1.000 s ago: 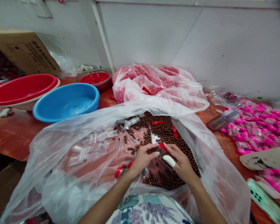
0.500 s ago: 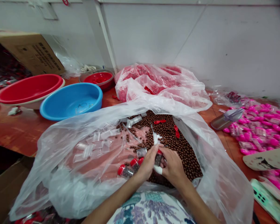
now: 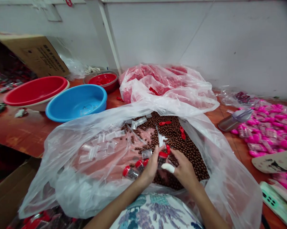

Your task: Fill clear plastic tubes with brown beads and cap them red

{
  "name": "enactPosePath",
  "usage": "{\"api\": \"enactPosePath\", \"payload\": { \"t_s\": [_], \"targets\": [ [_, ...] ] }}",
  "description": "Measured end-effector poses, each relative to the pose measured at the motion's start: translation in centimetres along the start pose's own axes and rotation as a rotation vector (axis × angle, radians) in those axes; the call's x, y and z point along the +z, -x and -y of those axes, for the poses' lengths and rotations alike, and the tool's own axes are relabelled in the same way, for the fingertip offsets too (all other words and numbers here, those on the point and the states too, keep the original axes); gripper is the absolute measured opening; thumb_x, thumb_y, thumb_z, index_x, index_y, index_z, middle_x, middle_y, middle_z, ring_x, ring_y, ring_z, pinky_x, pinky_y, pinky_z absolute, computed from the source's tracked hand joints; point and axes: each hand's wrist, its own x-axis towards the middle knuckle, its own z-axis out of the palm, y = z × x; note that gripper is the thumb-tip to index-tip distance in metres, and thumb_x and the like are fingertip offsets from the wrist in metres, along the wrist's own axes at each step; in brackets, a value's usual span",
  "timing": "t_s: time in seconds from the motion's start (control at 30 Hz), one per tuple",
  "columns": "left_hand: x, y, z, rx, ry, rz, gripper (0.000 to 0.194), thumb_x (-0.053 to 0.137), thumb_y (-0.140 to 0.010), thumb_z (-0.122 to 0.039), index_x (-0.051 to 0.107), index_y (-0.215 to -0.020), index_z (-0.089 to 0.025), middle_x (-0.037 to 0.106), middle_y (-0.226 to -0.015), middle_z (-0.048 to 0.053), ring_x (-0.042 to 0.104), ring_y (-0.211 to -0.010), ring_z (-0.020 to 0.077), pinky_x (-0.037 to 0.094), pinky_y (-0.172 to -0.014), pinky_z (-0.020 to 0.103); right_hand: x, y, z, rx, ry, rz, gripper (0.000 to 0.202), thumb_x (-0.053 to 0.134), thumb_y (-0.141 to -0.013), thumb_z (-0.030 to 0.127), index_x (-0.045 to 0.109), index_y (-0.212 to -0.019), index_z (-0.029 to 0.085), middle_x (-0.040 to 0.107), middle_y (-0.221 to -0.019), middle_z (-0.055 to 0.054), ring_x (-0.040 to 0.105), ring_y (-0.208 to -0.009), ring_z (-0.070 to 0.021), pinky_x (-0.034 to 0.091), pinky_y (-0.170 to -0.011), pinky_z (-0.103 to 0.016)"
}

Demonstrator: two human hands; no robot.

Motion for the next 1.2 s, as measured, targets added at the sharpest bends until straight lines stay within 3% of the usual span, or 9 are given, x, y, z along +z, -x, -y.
{"api": "enactPosePath", "payload": {
  "t_s": [0.2, 0.4, 0.53, 0.63, 0.73, 0.87, 0.93, 1.03, 1.2],
  "targets": [
    [0.2, -0.1, 0.4, 0.000, -0.036, 0.082, 0.067, 0.037, -0.081, -0.065, 0.055, -0.119, -0.013, 0.068, -0.086, 0.008, 0.063, -0.081, 0.0208, 0.047, -0.070, 0.030, 0.6, 0.2, 1.0, -0.219, 0.283, 0.031, 0.068, 0.064, -0.073, 0.048, 0.040, -0.128, 0.017, 0.057, -0.117, -0.014, 0.053, -0.102, -0.0290, 0.043, -0.086, -0.041],
    [-0.8, -0.2, 0.7, 0.186, -0.255, -0.085, 0.040, 0.046, -0.083, -0.042, 0.062, -0.111, -0.019, 0.061, -0.116, 0.005, 0.052, -0.110, 0.0207, 0.042, -0.090, 0.029, 1.2, 0.2, 0.8, -0.306, 0.409, 0.002, 0.057, 0.060, -0.075, 0.044, 0.045, -0.120, 0.013, 0.059, -0.111, -0.016, 0.054, -0.098, -0.0291, 0.042, -0.083, -0.041],
    [-1.1, 0.7, 1.3, 0.052, -0.242, -0.054, 0.049, 0.036, -0.085, -0.043, 0.050, -0.126, -0.019, 0.067, -0.090, 0.005, 0.060, -0.075, 0.0169, 0.048, -0.064, 0.028, 1.6, 0.6, 0.6, -0.373, 0.377, 0.027, 0.049, 0.059, -0.075, 0.038, 0.049, -0.116, 0.013, 0.061, -0.105, -0.015, 0.055, -0.093, -0.0277, 0.041, -0.080, -0.039],
    [-1.6, 1.8, 1.1, -0.048, -0.261, 0.034, 0.055, 0.027, -0.088, -0.045, 0.038, -0.134, -0.019, 0.063, -0.070, 0.001, 0.054, -0.052, 0.0138, 0.044, -0.051, 0.026, 2.0, 1.2, 0.6, -0.382, 0.319, 0.049, 0.050, 0.059, -0.075, 0.037, 0.048, -0.118, 0.014, 0.061, -0.103, -0.014, 0.055, -0.092, -0.0272, 0.041, -0.079, -0.039],
    [-2.8, 2.4, -0.2, 0.071, -0.559, 0.104, 0.048, 0.028, -0.089, -0.044, 0.051, -0.123, -0.018, 0.064, -0.076, 0.003, 0.057, -0.064, 0.0159, 0.047, -0.066, 0.030, 2.5, 1.9, 0.8, -0.361, 0.267, 0.126, 0.061, 0.061, -0.073, 0.044, 0.044, -0.123, 0.014, 0.058, -0.112, -0.015, 0.052, -0.104, -0.0297, 0.040, -0.087, -0.043],
    [-5.4, 1.5, -2.9, 0.343, -1.110, -0.118, 0.037, 0.036, -0.089, -0.039, 0.064, -0.104, -0.019, 0.063, -0.097, 0.007, 0.055, -0.093, 0.0204, 0.040, -0.087, 0.034, 2.8, 2.1, 1.3, -0.393, 0.256, 0.286, 0.085, 0.063, -0.070, 0.052, 0.029, -0.139, 0.015, 0.046, -0.131, -0.016, 0.039, -0.122, -0.0331, 0.032, -0.100, -0.050],
    [-6.5, 0.6, -3.7, 0.367, -1.333, -0.183, 0.032, 0.045, -0.086, -0.034, 0.064, -0.106, -0.019, 0.061, -0.102, 0.009, 0.053, -0.097, 0.0227, 0.039, -0.088, 0.035, 2.4, 1.4, 0.9, -0.351, 0.241, 0.306, 0.071, 0.061, -0.075, 0.046, 0.035, -0.136, 0.021, 0.049, -0.126, -0.013, 0.044, -0.117, -0.0300, 0.037, -0.096, -0.046],
    [-7.5, -0.5, -4.1, 0.334, -1.500, -0.130, 0.029, 0.052, -0.081, -0.029, 0.066, -0.106, -0.020, 0.061, -0.101, 0.009, 0.054, -0.096, 0.0232, 0.039, -0.084, 0.033, 1.1, -0.9, -1.2, -0.229, 0.229, 0.170, 0.037, 0.048, -0.085, 0.022, 0.053, -0.121, 0.025, 0.055, -0.112, -0.009, 0.052, -0.104, -0.0222, 0.045, -0.089, -0.037],
    [-7.4, -1.4, -3.8, 0.297, -1.413, -0.075, 0.028, 0.054, -0.078, -0.026, 0.067, -0.103, -0.022, 0.061, -0.098, 0.006, 0.055, -0.090, 0.0202, 0.040, -0.078, 0.028, -2.1, -4.9, -6.4, -0.037, 0.516, -0.181, 0.046, 0.044, -0.077, 0.008, 0.053, -0.122, 0.014, 0.051, -0.120, -0.016, 0.047, -0.111, -0.0280, 0.040, -0.095, -0.044]
  ]
}}
